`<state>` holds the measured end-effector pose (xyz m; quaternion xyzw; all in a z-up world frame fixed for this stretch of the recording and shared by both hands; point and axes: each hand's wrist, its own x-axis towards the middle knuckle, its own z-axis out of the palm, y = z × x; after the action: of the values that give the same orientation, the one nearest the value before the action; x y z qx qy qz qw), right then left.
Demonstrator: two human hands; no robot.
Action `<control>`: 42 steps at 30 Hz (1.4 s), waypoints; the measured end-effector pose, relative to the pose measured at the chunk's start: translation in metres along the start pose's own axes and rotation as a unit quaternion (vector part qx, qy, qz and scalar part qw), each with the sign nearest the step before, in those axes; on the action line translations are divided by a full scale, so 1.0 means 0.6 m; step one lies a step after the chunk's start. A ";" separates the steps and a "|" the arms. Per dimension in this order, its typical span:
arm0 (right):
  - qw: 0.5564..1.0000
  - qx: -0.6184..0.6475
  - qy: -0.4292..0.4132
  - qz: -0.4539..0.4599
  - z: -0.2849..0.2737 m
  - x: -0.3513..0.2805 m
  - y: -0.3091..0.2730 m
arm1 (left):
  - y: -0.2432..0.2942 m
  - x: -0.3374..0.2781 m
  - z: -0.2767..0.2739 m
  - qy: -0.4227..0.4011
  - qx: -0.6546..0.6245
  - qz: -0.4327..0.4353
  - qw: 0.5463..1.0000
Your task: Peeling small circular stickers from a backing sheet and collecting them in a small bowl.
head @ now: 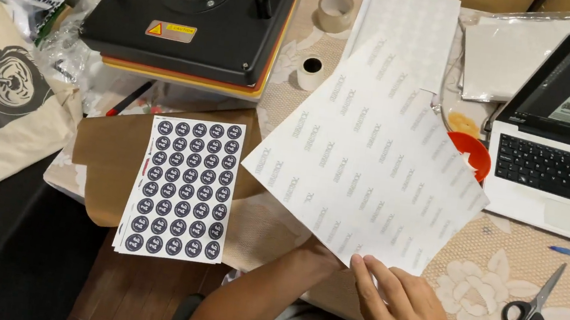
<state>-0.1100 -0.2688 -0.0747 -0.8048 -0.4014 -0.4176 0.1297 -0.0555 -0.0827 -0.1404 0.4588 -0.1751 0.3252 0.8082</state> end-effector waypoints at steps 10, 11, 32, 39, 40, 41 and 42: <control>0.999 -0.013 -0.002 0.042 0.005 0.008 -0.006 | -0.009 -0.014 0.019 -0.094 -0.219 -0.107 0.965; 0.999 -0.016 0.000 0.045 0.004 0.007 -0.004 | -0.011 -0.015 0.020 -0.104 -0.240 -0.118 0.958; 0.992 0.004 -0.026 0.120 -0.032 -0.005 0.067 | 0.104 0.082 0.044 -0.024 0.020 -0.276 0.961; 0.920 0.144 -0.034 0.362 -0.069 0.014 0.143 | 0.098 0.126 0.022 0.207 0.064 -0.371 0.903; 0.920 0.140 -0.033 0.365 -0.059 0.004 0.151 | 0.091 0.126 0.015 0.202 0.063 -0.373 0.903; 0.847 0.278 -0.029 0.452 -0.049 -0.007 0.158 | 0.085 0.125 0.007 0.217 0.052 -0.366 0.903; 0.747 0.407 -0.024 0.524 -0.039 -0.018 0.165 | 0.079 0.125 -0.001 0.232 0.041 -0.359 0.903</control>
<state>-0.0522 -0.3509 -0.0562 -0.7693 -0.0510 -0.0613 0.6339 -0.0336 -0.0377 -0.0674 0.4351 0.2074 0.1166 0.8683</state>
